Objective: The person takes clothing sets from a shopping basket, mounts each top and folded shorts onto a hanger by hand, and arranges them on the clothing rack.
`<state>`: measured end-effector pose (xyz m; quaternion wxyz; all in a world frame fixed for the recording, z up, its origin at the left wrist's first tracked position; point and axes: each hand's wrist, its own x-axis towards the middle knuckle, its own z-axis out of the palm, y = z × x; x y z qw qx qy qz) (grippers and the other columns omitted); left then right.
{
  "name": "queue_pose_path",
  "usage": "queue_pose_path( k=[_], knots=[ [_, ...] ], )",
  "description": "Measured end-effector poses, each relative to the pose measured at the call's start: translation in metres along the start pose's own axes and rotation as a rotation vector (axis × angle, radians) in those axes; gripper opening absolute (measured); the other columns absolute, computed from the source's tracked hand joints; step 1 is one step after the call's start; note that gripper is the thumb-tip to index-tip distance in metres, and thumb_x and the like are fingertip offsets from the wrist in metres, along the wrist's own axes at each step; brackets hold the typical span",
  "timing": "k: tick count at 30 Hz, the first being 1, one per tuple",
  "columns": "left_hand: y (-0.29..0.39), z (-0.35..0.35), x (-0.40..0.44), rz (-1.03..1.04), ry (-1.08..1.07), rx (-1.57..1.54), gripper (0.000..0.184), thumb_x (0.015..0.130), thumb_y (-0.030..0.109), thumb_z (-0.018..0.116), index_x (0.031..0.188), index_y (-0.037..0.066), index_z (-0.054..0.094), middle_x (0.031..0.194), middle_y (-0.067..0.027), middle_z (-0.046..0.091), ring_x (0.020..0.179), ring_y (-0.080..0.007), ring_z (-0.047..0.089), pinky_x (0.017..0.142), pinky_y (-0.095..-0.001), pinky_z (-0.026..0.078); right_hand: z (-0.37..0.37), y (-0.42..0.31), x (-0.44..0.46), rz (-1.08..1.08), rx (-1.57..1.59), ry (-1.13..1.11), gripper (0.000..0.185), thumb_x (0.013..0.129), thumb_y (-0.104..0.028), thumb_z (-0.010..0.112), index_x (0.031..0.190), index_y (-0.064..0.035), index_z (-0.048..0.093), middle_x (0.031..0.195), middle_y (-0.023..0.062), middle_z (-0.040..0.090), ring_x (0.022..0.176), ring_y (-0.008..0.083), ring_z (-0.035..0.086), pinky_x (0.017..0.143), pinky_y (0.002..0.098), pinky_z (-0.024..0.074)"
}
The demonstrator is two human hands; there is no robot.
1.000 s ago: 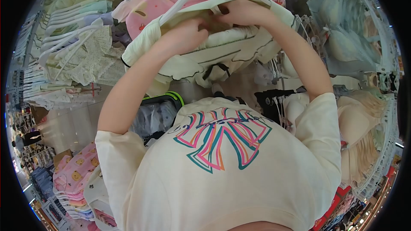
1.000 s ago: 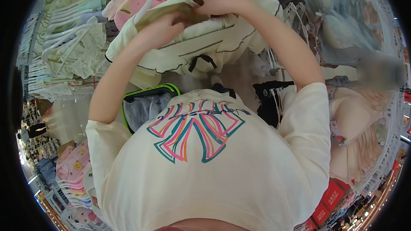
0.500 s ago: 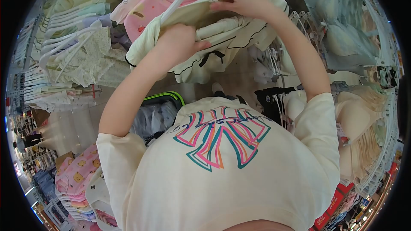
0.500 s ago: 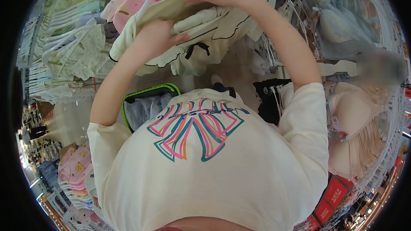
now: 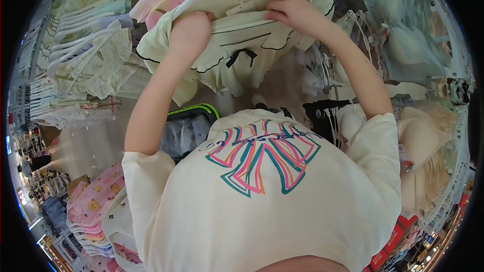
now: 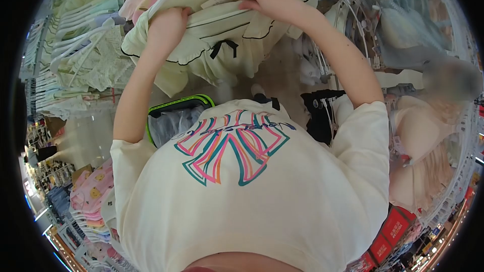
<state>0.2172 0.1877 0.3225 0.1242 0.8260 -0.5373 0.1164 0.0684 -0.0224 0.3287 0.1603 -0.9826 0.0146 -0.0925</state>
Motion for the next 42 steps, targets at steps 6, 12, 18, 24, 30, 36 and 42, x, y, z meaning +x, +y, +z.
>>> queue_pose_path(
  k=[6, 12, 18, 24, 30, 36, 42],
  knots=[
    [0.003, -0.017, 0.013, 0.038, -0.076, -0.139, 0.023, 0.084, 0.022, 0.055, 0.08, 0.001, 0.063, 0.067, -0.0179, 0.06, 0.063, -0.0331, 0.06, 0.059, -0.0404, 0.047, 0.002, -0.004, 0.009, 0.009, -0.073, 0.187, 0.02, 0.084, -0.024, 0.056, 0.082, -0.0057, 0.063, 0.076, 0.0112, 0.06, 0.069, 0.0301, 0.057, 0.062, 0.0375, 0.0454],
    [-0.001, -0.018, 0.012, 0.02, 0.008, -0.181, 0.017, 0.083, 0.018, 0.054, 0.086, 0.002, 0.058, 0.069, -0.0185, 0.061, 0.068, -0.0319, 0.061, 0.06, -0.0403, 0.049, -0.001, -0.001, 0.032, -0.041, 0.033, 0.359, 0.021, 0.076, -0.02, 0.06, 0.09, -0.0041, 0.059, 0.088, 0.0137, 0.06, 0.09, 0.0293, 0.057, 0.075, 0.0398, 0.0456],
    [0.001, -0.007, 0.014, -0.015, 0.144, 0.104, 0.014, 0.083, 0.018, 0.054, 0.087, 0.004, 0.055, 0.07, -0.0155, 0.06, 0.07, -0.0299, 0.062, 0.059, -0.0391, 0.05, 0.004, -0.01, 0.033, -0.105, -0.313, 0.327, 0.036, 0.078, -0.027, 0.06, 0.108, -0.0081, 0.055, 0.106, 0.0171, 0.059, 0.093, 0.028, 0.058, 0.078, 0.0367, 0.0467],
    [-0.002, 0.006, 0.011, 0.178, 0.119, 0.048, 0.027, 0.081, 0.031, 0.057, 0.086, 0.005, 0.055, 0.072, -0.0095, 0.06, 0.066, -0.0269, 0.062, 0.055, -0.0378, 0.05, 0.022, -0.016, 0.018, 0.011, -0.219, -0.074, 0.025, 0.08, -0.03, 0.06, 0.093, -0.0086, 0.057, 0.077, 0.0095, 0.061, 0.074, 0.0313, 0.06, 0.065, 0.0408, 0.0472],
    [0.006, -0.013, 0.006, 0.187, -0.235, 0.069, 0.041, 0.078, 0.042, 0.06, 0.089, 0.003, 0.054, 0.07, -0.0095, 0.06, 0.064, -0.0256, 0.062, 0.055, -0.0356, 0.051, 0.011, -0.013, 0.016, -0.082, -0.23, -0.037, 0.026, 0.077, -0.026, 0.063, 0.095, -0.0094, 0.056, 0.083, 0.0081, 0.061, 0.079, 0.0301, 0.06, 0.068, 0.0414, 0.0481],
    [0.008, -0.016, 0.001, 0.106, -0.281, 0.052, 0.038, 0.078, 0.036, 0.063, 0.096, 0.003, 0.053, 0.08, -0.0115, 0.061, 0.073, -0.0275, 0.061, 0.062, -0.0366, 0.05, -0.004, -0.03, 0.016, 0.153, -0.315, -0.214, 0.021, 0.076, -0.018, 0.063, 0.094, -0.0094, 0.058, 0.094, 0.0062, 0.06, 0.087, 0.0258, 0.058, 0.074, 0.036, 0.0475],
    [-0.012, -0.057, -0.018, 0.436, 0.552, -0.149, 0.032, 0.073, 0.016, 0.068, 0.103, 0.008, 0.058, 0.095, -0.0076, 0.06, 0.089, -0.0265, 0.057, 0.076, -0.0361, 0.045, -0.026, -0.013, -0.01, -0.366, -0.383, 0.845, 0.03, 0.076, -0.018, 0.065, 0.103, -0.0085, 0.058, 0.102, 0.0067, 0.059, 0.096, 0.0239, 0.056, 0.081, 0.033, 0.045]
  ],
)
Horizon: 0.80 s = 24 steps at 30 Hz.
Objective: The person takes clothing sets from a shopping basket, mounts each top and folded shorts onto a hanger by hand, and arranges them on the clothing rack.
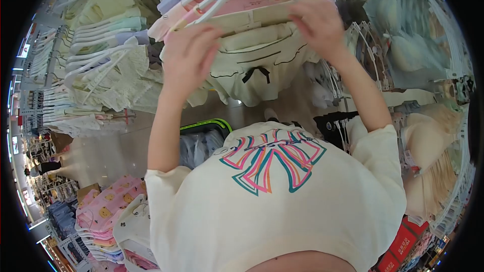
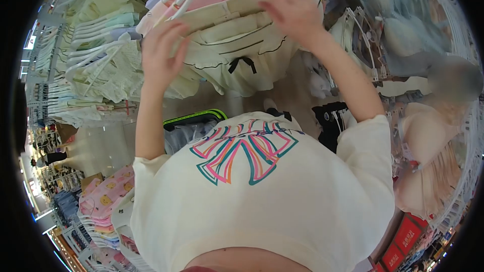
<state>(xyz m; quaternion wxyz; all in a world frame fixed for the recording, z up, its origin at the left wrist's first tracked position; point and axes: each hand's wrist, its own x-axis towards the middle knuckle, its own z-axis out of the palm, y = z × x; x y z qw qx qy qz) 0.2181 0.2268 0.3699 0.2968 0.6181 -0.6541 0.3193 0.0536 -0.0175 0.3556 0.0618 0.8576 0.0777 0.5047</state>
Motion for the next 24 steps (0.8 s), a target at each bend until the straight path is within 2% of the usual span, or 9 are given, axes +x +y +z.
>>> queue_pose_path(
  k=[1, 4, 8, 12, 15, 17, 19, 22, 24],
  knots=[
    [-0.008, -0.005, -0.008, -0.113, 0.055, 0.058, 0.027, 0.075, 0.016, 0.066, 0.1, 0.008, 0.06, 0.097, -0.0085, 0.061, 0.089, -0.0263, 0.057, 0.073, -0.034, 0.045, -0.006, 0.008, -0.002, 0.081, -0.022, -0.046, 0.031, 0.076, -0.018, 0.066, 0.104, -0.0079, 0.057, 0.104, 0.0073, 0.059, 0.098, 0.0242, 0.055, 0.082, 0.0332, 0.0446],
    [-0.029, -0.015, -0.029, -0.513, -0.095, -0.075, 0.027, 0.078, 0.018, 0.066, 0.101, 0.006, 0.059, 0.096, -0.0097, 0.062, 0.088, -0.0273, 0.058, 0.072, -0.0336, 0.046, -0.01, 0.03, -0.017, 0.27, -0.005, -0.196, 0.034, 0.077, -0.019, 0.065, 0.108, -0.0067, 0.056, 0.109, 0.0092, 0.058, 0.103, 0.0253, 0.054, 0.084, 0.0347, 0.0434],
    [-0.036, -0.009, -0.041, -0.694, -0.157, -0.276, 0.029, 0.081, 0.022, 0.064, 0.102, 0.003, 0.058, 0.091, -0.0141, 0.062, 0.074, -0.0298, 0.059, 0.065, -0.032, 0.046, -0.001, 0.039, -0.029, 0.364, 0.113, -0.324, 0.034, 0.081, -0.019, 0.063, 0.111, -0.0061, 0.055, 0.11, 0.0115, 0.057, 0.098, 0.0276, 0.055, 0.083, 0.0356, 0.044],
    [-0.047, -0.005, -0.04, -0.633, -0.182, -0.222, 0.026, 0.08, 0.021, 0.064, 0.1, 0.005, 0.058, 0.083, -0.0132, 0.061, 0.067, -0.0275, 0.058, 0.06, -0.0312, 0.046, -0.003, 0.039, -0.021, 0.506, 0.29, -0.425, 0.036, 0.081, -0.022, 0.062, 0.115, -0.0108, 0.054, 0.111, 0.0116, 0.057, 0.099, 0.0297, 0.055, 0.083, 0.0335, 0.0442],
    [-0.047, -0.01, -0.032, -0.585, -0.144, -0.214, 0.023, 0.08, 0.02, 0.064, 0.098, 0.006, 0.059, 0.078, -0.0118, 0.061, 0.061, -0.0261, 0.055, 0.057, -0.031, 0.045, -0.005, 0.035, -0.019, 0.483, 0.25, -0.292, 0.027, 0.083, -0.014, 0.061, 0.107, -0.0037, 0.055, 0.095, 0.0119, 0.062, 0.075, 0.0223, 0.06, 0.069, 0.0255, 0.0458],
    [-0.043, -0.018, -0.026, -0.509, -0.022, -0.262, 0.022, 0.08, 0.02, 0.064, 0.096, 0.006, 0.059, 0.076, -0.0108, 0.06, 0.057, -0.0253, 0.053, 0.055, -0.0304, 0.043, -0.016, 0.029, -0.011, 0.456, 0.232, -0.208, 0.024, 0.082, -0.012, 0.061, 0.104, -0.0028, 0.056, 0.092, 0.0113, 0.062, 0.076, 0.0205, 0.06, 0.07, 0.0252, 0.0455],
    [-0.041, -0.025, -0.033, -0.531, -0.045, -0.243, 0.022, 0.079, 0.02, 0.065, 0.096, 0.006, 0.059, 0.076, -0.0103, 0.06, 0.055, -0.0228, 0.053, 0.054, -0.0295, 0.042, -0.021, 0.014, -0.004, 0.443, 0.29, -0.12, 0.019, 0.081, -0.008, 0.06, 0.099, -0.0015, 0.058, 0.087, 0.0115, 0.062, 0.075, 0.0203, 0.06, 0.069, 0.0258, 0.0454],
    [-0.047, -0.036, -0.063, -0.624, -0.186, -0.271, 0.024, 0.078, 0.019, 0.066, 0.096, 0.006, 0.059, 0.076, -0.009, 0.06, 0.057, -0.0182, 0.054, 0.054, -0.028, 0.042, -0.026, 0.002, -0.024, 0.532, 0.263, -0.335, 0.017, 0.081, -0.007, 0.061, 0.097, -0.0013, 0.058, 0.086, 0.0118, 0.062, 0.074, 0.0205, 0.059, 0.068, 0.0259, 0.0451],
    [-0.05, -0.045, -0.078, -0.697, -0.257, -0.309, 0.025, 0.077, 0.019, 0.068, 0.096, 0.005, 0.059, 0.077, -0.0081, 0.06, 0.06, -0.0155, 0.054, 0.055, -0.0269, 0.042, -0.025, -0.018, -0.028, 0.513, 0.276, -0.296, 0.017, 0.078, -0.006, 0.062, 0.095, -0.0029, 0.059, 0.082, 0.0108, 0.061, 0.069, 0.0234, 0.058, 0.063, 0.0271, 0.0448]
  ],
)
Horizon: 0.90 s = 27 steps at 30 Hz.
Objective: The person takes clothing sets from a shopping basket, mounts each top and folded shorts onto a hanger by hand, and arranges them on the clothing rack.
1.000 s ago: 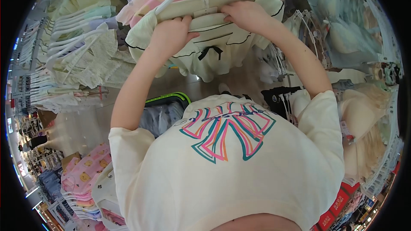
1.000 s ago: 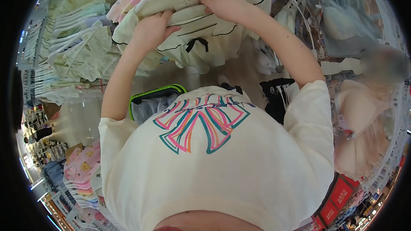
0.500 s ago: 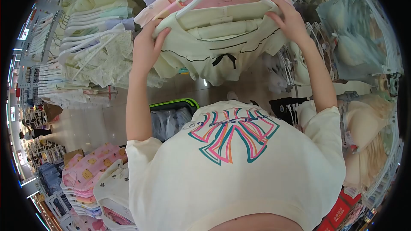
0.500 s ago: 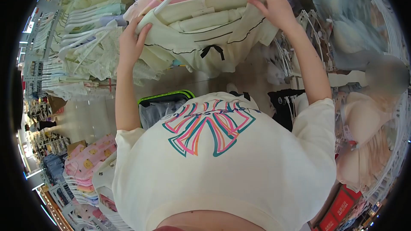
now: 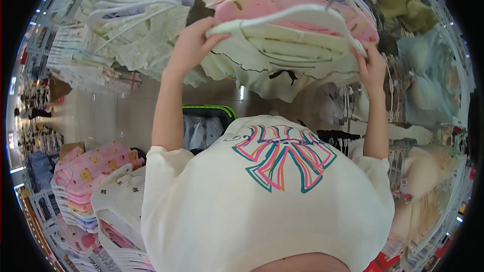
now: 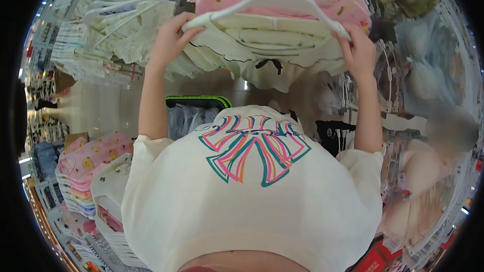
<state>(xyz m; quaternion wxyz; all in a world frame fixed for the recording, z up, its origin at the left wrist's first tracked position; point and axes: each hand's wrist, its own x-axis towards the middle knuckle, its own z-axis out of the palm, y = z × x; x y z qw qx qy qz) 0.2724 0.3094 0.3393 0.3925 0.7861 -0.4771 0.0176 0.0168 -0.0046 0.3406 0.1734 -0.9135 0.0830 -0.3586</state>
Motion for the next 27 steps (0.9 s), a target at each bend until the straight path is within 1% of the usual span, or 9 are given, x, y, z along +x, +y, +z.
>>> queue_pose_path(
  k=[2, 3, 7, 12, 14, 17, 19, 23, 27],
  knots=[
    [0.002, -0.005, -0.018, -0.076, -0.026, -0.044, 0.027, 0.076, 0.019, 0.069, 0.096, 0.004, 0.06, 0.077, -0.0071, 0.061, 0.064, -0.0136, 0.055, 0.056, -0.0257, 0.042, 0.005, -0.013, -0.011, 0.006, 0.007, 0.021, 0.017, 0.077, -0.006, 0.063, 0.093, -0.0036, 0.059, 0.08, 0.0106, 0.06, 0.067, 0.025, 0.058, 0.061, 0.0281, 0.0448],
    [0.005, -0.005, -0.026, -0.082, 0.04, -0.136, 0.033, 0.073, 0.021, 0.071, 0.1, 0.005, 0.059, 0.084, -0.0078, 0.06, 0.074, -0.0188, 0.057, 0.065, -0.0282, 0.044, 0.007, -0.018, -0.015, 0.024, 0.004, 0.031, 0.016, 0.077, -0.006, 0.064, 0.092, -0.0035, 0.059, 0.08, 0.0109, 0.06, 0.067, 0.0253, 0.058, 0.061, 0.0284, 0.0448],
    [0.024, -0.008, -0.05, 0.149, 0.158, 0.174, 0.042, 0.069, 0.022, 0.071, 0.106, 0.006, 0.056, 0.099, -0.0115, 0.057, 0.095, -0.0299, 0.053, 0.085, -0.0379, 0.04, 0.016, -0.033, -0.031, 0.03, -0.085, 0.089, 0.016, 0.075, -0.006, 0.064, 0.091, -0.0038, 0.06, 0.079, 0.0113, 0.06, 0.068, 0.026, 0.058, 0.061, 0.0293, 0.0449],
    [0.035, 0.002, -0.06, 0.218, 0.231, 0.143, 0.034, 0.069, 0.018, 0.07, 0.099, 0.006, 0.058, 0.091, -0.0101, 0.059, 0.089, -0.0279, 0.054, 0.081, -0.0382, 0.04, 0.028, -0.07, -0.032, -0.074, -0.058, 0.031, 0.016, 0.073, -0.004, 0.065, 0.089, -0.0043, 0.06, 0.078, 0.0106, 0.06, 0.066, 0.0264, 0.057, 0.059, 0.0292, 0.0437],
    [0.037, 0.003, -0.062, 0.216, 0.24, 0.132, 0.025, 0.071, 0.014, 0.068, 0.093, 0.006, 0.059, 0.081, -0.009, 0.059, 0.078, -0.0275, 0.056, 0.07, -0.0369, 0.043, 0.028, -0.083, -0.03, -0.069, -0.024, -0.068, 0.017, 0.073, -0.004, 0.065, 0.089, -0.0039, 0.06, 0.077, 0.0106, 0.059, 0.065, 0.026, 0.056, 0.058, 0.0286, 0.0434],
    [0.027, 0.002, -0.057, 0.217, 0.225, 0.07, 0.017, 0.073, 0.009, 0.064, 0.089, 0.005, 0.06, 0.07, -0.0096, 0.057, 0.063, -0.027, 0.055, 0.057, -0.0364, 0.042, 0.024, -0.105, -0.02, 0.157, 0.147, -0.248, 0.022, 0.07, -0.009, 0.07, 0.088, -0.0031, 0.059, 0.074, 0.0094, 0.058, 0.063, 0.0242, 0.054, 0.058, 0.029, 0.0428],
    [0.029, -0.003, -0.056, 0.177, 0.183, 0.076, 0.015, 0.074, 0.009, 0.064, 0.088, 0.005, 0.061, 0.069, -0.0097, 0.057, 0.063, -0.0272, 0.054, 0.057, -0.0362, 0.042, 0.019, -0.102, -0.019, 0.256, 0.229, -0.417, 0.028, 0.067, -0.013, 0.073, 0.089, -0.0032, 0.059, 0.076, 0.008, 0.058, 0.066, 0.0231, 0.054, 0.06, 0.0296, 0.0426],
    [0.029, -0.006, -0.058, 0.137, 0.13, 0.102, 0.011, 0.075, 0.009, 0.063, 0.085, 0.004, 0.061, 0.068, -0.0101, 0.056, 0.063, -0.0269, 0.054, 0.057, -0.0352, 0.041, 0.018, -0.087, -0.022, 0.147, 0.264, -0.534, 0.032, 0.066, -0.016, 0.074, 0.091, -0.0033, 0.058, 0.081, 0.0077, 0.055, 0.076, 0.0226, 0.053, 0.065, 0.0297, 0.0427],
    [0.034, -0.005, -0.057, 0.09, 0.115, 0.119, 0.009, 0.075, 0.007, 0.063, 0.083, 0.004, 0.061, 0.069, -0.0099, 0.056, 0.062, -0.0264, 0.054, 0.056, -0.0344, 0.041, 0.02, -0.066, -0.032, 0.126, 0.228, -0.427, 0.029, 0.067, -0.014, 0.073, 0.089, -0.0032, 0.058, 0.08, 0.0085, 0.056, 0.074, 0.0239, 0.054, 0.061, 0.0305, 0.0435]
  ],
)
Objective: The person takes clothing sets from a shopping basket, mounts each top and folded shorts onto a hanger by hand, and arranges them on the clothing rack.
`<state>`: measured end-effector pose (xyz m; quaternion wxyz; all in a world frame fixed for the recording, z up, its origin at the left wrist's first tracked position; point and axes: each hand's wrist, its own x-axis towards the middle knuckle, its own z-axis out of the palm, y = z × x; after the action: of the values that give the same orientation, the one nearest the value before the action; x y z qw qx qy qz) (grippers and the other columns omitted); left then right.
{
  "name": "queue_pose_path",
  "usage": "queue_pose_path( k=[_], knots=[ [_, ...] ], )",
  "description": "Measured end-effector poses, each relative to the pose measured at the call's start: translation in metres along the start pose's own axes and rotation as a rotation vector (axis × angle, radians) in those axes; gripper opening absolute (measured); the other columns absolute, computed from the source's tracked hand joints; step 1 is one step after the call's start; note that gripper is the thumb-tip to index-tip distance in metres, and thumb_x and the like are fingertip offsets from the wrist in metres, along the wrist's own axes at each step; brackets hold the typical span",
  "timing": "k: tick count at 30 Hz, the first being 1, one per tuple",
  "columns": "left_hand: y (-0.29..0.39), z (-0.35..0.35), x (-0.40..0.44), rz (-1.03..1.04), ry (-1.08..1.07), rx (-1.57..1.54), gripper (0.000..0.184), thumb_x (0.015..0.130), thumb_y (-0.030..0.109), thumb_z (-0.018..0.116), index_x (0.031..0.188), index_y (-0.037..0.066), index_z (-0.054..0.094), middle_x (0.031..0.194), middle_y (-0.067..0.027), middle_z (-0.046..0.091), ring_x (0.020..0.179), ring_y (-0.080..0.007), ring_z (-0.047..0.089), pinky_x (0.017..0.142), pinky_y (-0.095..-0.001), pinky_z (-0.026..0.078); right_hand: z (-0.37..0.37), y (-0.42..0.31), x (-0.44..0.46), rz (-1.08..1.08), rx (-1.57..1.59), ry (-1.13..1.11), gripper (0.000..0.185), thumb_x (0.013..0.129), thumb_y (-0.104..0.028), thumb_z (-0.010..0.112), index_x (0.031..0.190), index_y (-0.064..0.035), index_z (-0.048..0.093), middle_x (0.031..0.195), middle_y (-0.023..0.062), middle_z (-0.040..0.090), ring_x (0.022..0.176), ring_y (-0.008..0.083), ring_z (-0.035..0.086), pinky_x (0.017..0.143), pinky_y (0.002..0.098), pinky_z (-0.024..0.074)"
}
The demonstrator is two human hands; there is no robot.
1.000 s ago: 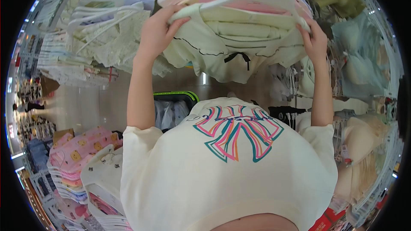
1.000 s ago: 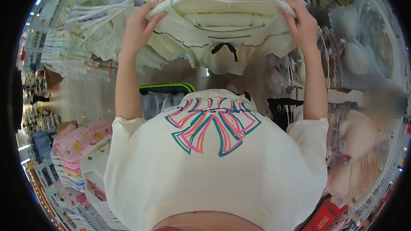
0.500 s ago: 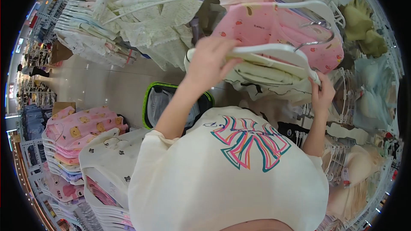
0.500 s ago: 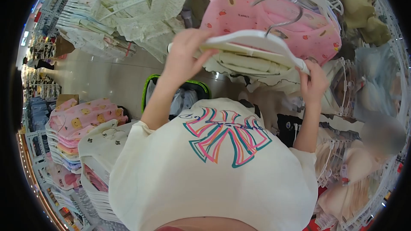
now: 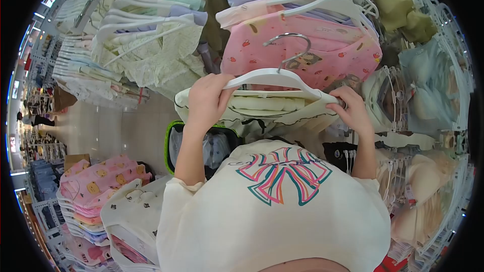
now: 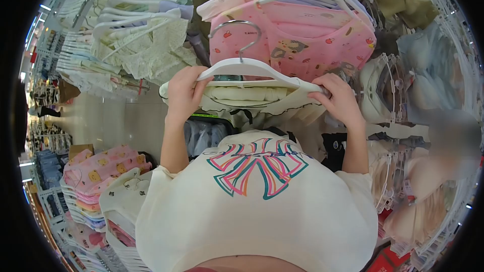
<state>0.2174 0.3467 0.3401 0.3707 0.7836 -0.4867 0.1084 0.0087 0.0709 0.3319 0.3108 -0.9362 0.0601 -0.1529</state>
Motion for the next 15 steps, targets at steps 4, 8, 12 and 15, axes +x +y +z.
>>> queue_pose_path(
  k=[4, 8, 12, 15],
  knots=[
    [0.008, -0.005, 0.011, 0.007, 0.014, -0.007, 0.01, 0.075, 0.008, 0.063, 0.083, 0.005, 0.06, 0.067, -0.0091, 0.056, 0.061, -0.0263, 0.053, 0.057, -0.0347, 0.04, 0.002, 0.011, 0.004, -0.182, -0.075, 0.189, 0.025, 0.07, -0.012, 0.07, 0.09, -0.004, 0.058, 0.078, 0.0088, 0.057, 0.069, 0.0255, 0.055, 0.055, 0.031, 0.0438],
    [0.019, -0.003, 0.013, -0.043, 0.002, -0.019, 0.011, 0.075, 0.006, 0.064, 0.084, 0.002, 0.06, 0.072, -0.0107, 0.057, 0.067, -0.0274, 0.054, 0.062, -0.0332, 0.041, 0.004, 0.016, 0.007, -0.249, -0.122, 0.321, 0.022, 0.071, -0.012, 0.068, 0.089, -0.0054, 0.058, 0.073, 0.008, 0.057, 0.062, 0.026, 0.055, 0.053, 0.0317, 0.0435],
    [0.024, 0.005, 0.013, -0.025, -0.014, -0.015, 0.016, 0.074, 0.009, 0.065, 0.087, 0.004, 0.06, 0.079, -0.0114, 0.059, 0.077, -0.0291, 0.055, 0.067, -0.0342, 0.042, 0.002, 0.027, 0.001, -0.298, -0.251, 0.441, 0.021, 0.07, -0.014, 0.068, 0.087, -0.0066, 0.058, 0.07, 0.0072, 0.057, 0.059, 0.0253, 0.055, 0.052, 0.0328, 0.0433],
    [0.028, 0.006, 0.014, -0.173, -0.012, -0.098, 0.026, 0.072, 0.011, 0.068, 0.096, 0.003, 0.06, 0.093, -0.0126, 0.06, 0.086, -0.0297, 0.056, 0.075, -0.033, 0.044, 0.0, 0.038, -0.009, -0.316, -0.304, 0.476, 0.018, 0.071, -0.014, 0.067, 0.085, -0.006, 0.057, 0.069, 0.008, 0.057, 0.058, 0.0262, 0.055, 0.051, 0.034, 0.0426]
  ],
)
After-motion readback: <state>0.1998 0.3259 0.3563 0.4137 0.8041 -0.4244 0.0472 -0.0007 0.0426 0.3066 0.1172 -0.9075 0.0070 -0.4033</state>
